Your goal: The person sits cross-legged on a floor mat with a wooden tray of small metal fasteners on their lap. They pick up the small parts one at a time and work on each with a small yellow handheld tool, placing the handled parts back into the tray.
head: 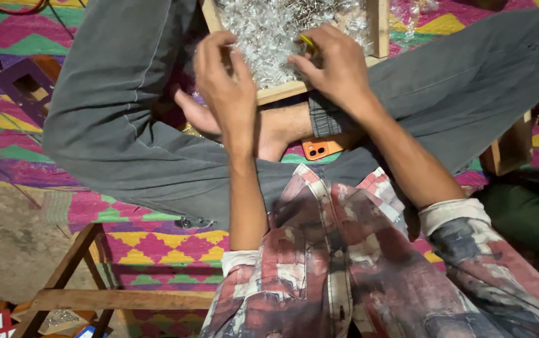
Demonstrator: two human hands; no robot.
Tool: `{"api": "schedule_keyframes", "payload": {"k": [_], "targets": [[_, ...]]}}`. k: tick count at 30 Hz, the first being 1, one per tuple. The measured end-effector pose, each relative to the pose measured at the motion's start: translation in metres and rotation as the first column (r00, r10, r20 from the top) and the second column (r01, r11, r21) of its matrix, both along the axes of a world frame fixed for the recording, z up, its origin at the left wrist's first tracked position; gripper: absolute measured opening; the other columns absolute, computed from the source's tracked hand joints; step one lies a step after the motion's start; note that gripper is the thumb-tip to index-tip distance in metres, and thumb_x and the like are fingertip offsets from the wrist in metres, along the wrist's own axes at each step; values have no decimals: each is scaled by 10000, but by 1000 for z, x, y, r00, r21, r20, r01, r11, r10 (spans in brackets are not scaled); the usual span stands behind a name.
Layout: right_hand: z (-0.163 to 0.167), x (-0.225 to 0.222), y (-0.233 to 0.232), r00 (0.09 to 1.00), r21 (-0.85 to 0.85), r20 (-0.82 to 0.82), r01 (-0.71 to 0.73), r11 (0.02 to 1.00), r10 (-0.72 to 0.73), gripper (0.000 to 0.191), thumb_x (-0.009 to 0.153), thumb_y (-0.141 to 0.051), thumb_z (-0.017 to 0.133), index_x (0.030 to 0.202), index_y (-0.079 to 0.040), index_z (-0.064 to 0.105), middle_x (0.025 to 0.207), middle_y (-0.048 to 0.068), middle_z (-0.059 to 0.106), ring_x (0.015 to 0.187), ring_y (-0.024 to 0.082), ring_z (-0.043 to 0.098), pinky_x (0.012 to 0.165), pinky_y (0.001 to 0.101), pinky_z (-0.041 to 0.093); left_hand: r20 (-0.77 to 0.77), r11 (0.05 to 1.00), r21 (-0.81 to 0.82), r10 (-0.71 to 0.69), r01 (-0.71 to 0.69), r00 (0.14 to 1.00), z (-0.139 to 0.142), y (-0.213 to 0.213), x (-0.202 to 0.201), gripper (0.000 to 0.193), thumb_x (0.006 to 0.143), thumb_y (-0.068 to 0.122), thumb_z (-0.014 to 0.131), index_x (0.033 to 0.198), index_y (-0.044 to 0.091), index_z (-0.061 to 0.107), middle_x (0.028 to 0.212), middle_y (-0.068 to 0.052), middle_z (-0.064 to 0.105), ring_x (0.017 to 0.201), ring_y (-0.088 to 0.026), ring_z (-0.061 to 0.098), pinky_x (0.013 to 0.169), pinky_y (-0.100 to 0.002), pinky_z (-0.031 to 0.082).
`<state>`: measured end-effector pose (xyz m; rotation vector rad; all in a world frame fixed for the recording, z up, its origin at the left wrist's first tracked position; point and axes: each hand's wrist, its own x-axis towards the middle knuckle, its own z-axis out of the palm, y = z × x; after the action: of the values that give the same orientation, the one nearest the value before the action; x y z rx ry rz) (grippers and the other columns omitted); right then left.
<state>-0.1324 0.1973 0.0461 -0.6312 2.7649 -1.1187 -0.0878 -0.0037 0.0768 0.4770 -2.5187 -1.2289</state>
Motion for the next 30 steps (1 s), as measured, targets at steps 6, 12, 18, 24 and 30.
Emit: {"api": "schedule_keyframes", "payload": {"k": [6,12,18,24,30], "targets": [[0,-2,2,996,-95,84,8,995,0,147,988,-126,767,1040,-11,692,955,134,669,807,283,666,705,392,514,44,974,128,-192,185,980,0,28,-1,324,910,192,802,1135,34,629,1092,-108,661,1004,-280,651,882,-379,527],[10,-10,13,979,-193,205,48,980,-7,150,1045,-138,744,1063,-2,684,949,126,671,801,257,660,710,381,501,35,976,104,-195,191,980,-3,34,-3,212,952,150,752,1113,53,654,1070,-108,675,1010,-296,666,887,-388,523],[8,-1,7,998,49,-5,-68,996,68,224,959,-208,822,1041,-29,715,887,136,676,788,308,662,666,405,491,32,975,203,-96,88,995,-9,34,-1,153,994,142,706,1103,51,648,1069,-90,692,929,-230,712,824,-341,572],[4,-11,14,981,-167,192,55,984,-22,108,1027,-132,737,1024,-31,701,866,59,662,723,160,613,633,320,468,55,960,266,-103,85,993,-7,36,-3,144,989,139,724,1094,56,672,1049,-61,712,848,-175,704,772,-300,554],[21,-14,26,787,-533,598,252,808,150,114,1125,-149,656,1087,-59,597,874,-55,562,757,32,508,664,222,416,-45,791,580,-207,194,977,-7,41,-7,287,990,136,690,1262,57,643,1192,-42,681,999,-127,668,740,-260,528]]}}
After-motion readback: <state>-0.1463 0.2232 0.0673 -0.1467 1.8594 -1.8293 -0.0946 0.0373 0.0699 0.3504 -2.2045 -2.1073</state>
